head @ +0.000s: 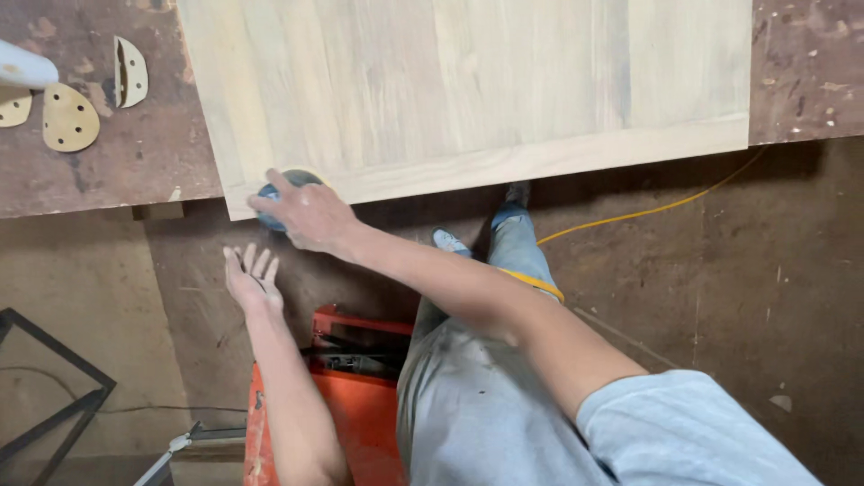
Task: The person sands a wooden panel using a power sander, moving the tool across the surface and holding the panel in place.
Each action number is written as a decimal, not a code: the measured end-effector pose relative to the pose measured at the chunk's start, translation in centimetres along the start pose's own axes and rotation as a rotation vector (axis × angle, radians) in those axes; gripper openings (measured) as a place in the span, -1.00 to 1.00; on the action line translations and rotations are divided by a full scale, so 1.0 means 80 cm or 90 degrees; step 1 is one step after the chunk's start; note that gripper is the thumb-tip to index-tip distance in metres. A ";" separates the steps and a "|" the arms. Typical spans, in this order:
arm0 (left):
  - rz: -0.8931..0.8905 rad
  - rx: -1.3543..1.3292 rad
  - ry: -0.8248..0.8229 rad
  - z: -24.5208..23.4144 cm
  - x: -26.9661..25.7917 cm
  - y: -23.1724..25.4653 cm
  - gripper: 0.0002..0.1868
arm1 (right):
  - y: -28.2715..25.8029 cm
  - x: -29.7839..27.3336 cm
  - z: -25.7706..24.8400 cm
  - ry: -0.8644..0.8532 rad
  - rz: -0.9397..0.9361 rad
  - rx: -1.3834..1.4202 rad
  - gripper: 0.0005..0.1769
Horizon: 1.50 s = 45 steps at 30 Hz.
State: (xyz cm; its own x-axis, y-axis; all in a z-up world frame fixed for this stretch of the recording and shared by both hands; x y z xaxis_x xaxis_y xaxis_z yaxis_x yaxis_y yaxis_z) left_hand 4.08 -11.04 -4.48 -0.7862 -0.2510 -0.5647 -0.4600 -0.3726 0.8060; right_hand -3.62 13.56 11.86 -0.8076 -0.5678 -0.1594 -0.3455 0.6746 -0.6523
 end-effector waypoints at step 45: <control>-0.259 0.046 -0.068 0.044 -0.143 -0.308 0.02 | 0.067 -0.036 -0.082 -0.153 0.147 -0.079 -0.29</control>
State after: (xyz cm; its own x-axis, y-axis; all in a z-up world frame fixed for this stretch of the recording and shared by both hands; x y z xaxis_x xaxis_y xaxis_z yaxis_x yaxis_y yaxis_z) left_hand 22.94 4.19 -17.21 -0.5709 -0.0003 -0.8210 -0.7668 -0.3574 0.5332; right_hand -6.32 21.90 13.70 -0.7408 -0.4786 -0.4714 -0.2344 0.8418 -0.4862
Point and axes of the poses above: each hand's wrist, its own x-axis towards the middle knuckle, its own z-axis out of the palm, y = z × x, the point moved 5 cm from there along x, towards the middle knuckle, and after that the axes turned 14 degrees about -y, right-handed, at the moved point
